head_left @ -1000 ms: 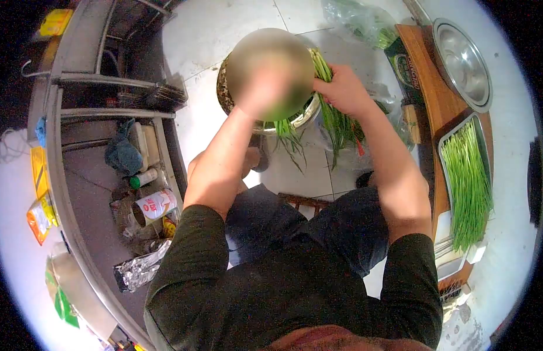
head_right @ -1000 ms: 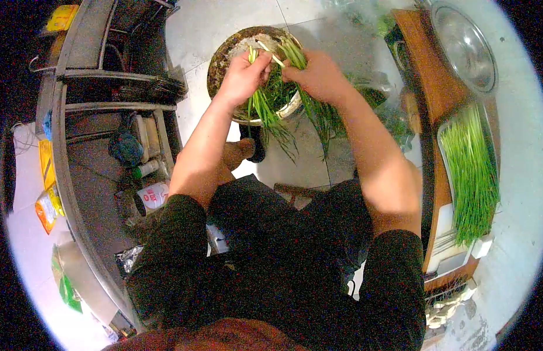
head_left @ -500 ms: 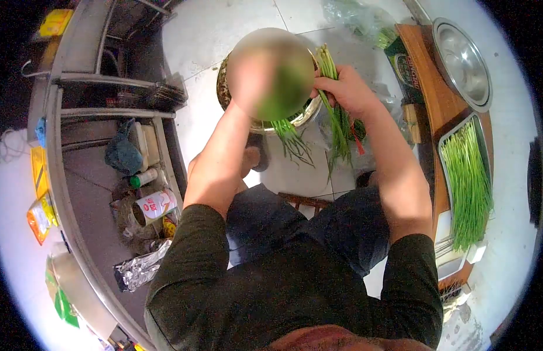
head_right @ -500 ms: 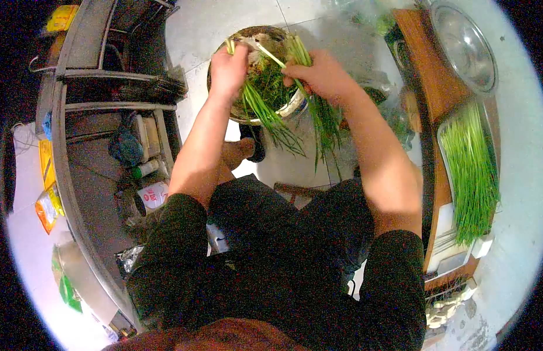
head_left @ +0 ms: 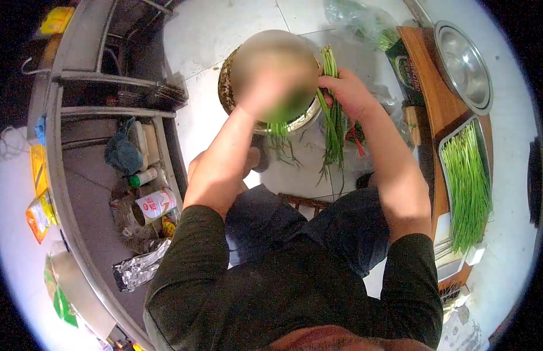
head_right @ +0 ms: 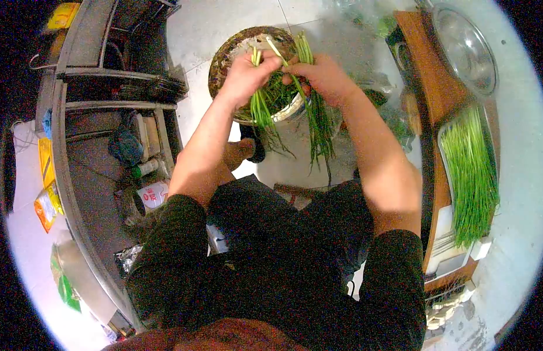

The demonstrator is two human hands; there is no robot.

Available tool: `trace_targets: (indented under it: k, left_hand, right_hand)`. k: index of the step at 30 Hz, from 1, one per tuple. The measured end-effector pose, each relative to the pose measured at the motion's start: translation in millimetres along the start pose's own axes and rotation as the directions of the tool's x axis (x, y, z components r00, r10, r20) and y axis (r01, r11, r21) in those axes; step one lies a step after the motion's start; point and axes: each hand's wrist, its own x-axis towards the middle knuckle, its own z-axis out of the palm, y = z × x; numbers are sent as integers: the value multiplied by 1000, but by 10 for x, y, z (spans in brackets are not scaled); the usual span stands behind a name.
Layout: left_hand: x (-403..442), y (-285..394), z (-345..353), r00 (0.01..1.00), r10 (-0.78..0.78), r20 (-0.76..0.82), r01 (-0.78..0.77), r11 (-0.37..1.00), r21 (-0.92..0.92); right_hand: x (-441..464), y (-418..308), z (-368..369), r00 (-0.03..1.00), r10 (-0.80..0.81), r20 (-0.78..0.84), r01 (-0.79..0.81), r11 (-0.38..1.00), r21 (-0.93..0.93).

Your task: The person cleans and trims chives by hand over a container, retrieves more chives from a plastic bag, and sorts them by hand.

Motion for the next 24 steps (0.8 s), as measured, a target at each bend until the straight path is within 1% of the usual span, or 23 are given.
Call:
trace_targets:
  k: [1, 3, 5, 6, 9, 11, 12, 14, 17, 20, 21, 24]
  left_hand:
    - [-8, 8, 13, 998, -55, 41, 53, 997, 54]
    - [34, -100, 16, 983, 151, 101, -162, 980, 113]
    - [35, -116, 37, 991, 105, 86, -111, 992, 62]
    - [36, -111, 33, 990, 116, 78, -121, 991, 62]
    - [40, -100, 23, 989, 147, 31, -149, 986, 75]
    - [31, -99, 34, 986, 166, -32, -162, 982, 102]
    - [29, -86, 32, 991, 125, -47, -120, 987, 104]
    - [31, -38, 43, 996, 43, -76, -35, 994, 103]
    - [6, 52, 64, 987, 14, -159, -2, 997, 74]
    - [22, 63, 31, 984, 31, -176, -15, 996, 91]
    - [29, 53, 19, 986, 47, -160, -32, 995, 97]
    - [23, 41, -9, 989, 75, -125, -60, 991, 117]
  right_hand:
    - [-8, -13, 3, 1000, 9, 15, -9, 1000, -2]
    - [-32, -52, 11, 999, 27, 46, -27, 1000, -6]
    - [-24, -28, 9, 999, -27, 23, 30, 987, -157]
    - [-18, -12, 10, 998, -54, 14, 56, 971, -232]
    - [15, 29, 17, 993, -86, -75, 58, 947, -317]
    - [20, 49, 43, 979, -173, -108, 107, 888, -448]
    - [20, 54, 54, 968, -218, -121, 128, 851, -509]
    - [20, 52, 64, 968, -237, -82, 167, 854, -493]
    - [5, 25, 68, 971, -236, -47, 185, 856, -482]
    - [8, 35, 42, 969, -248, -18, 202, 828, -523]
    - [13, 41, 30, 967, -256, -8, 210, 812, -544]
    - [16, 39, 16, 985, -174, 11, 155, 845, -512]
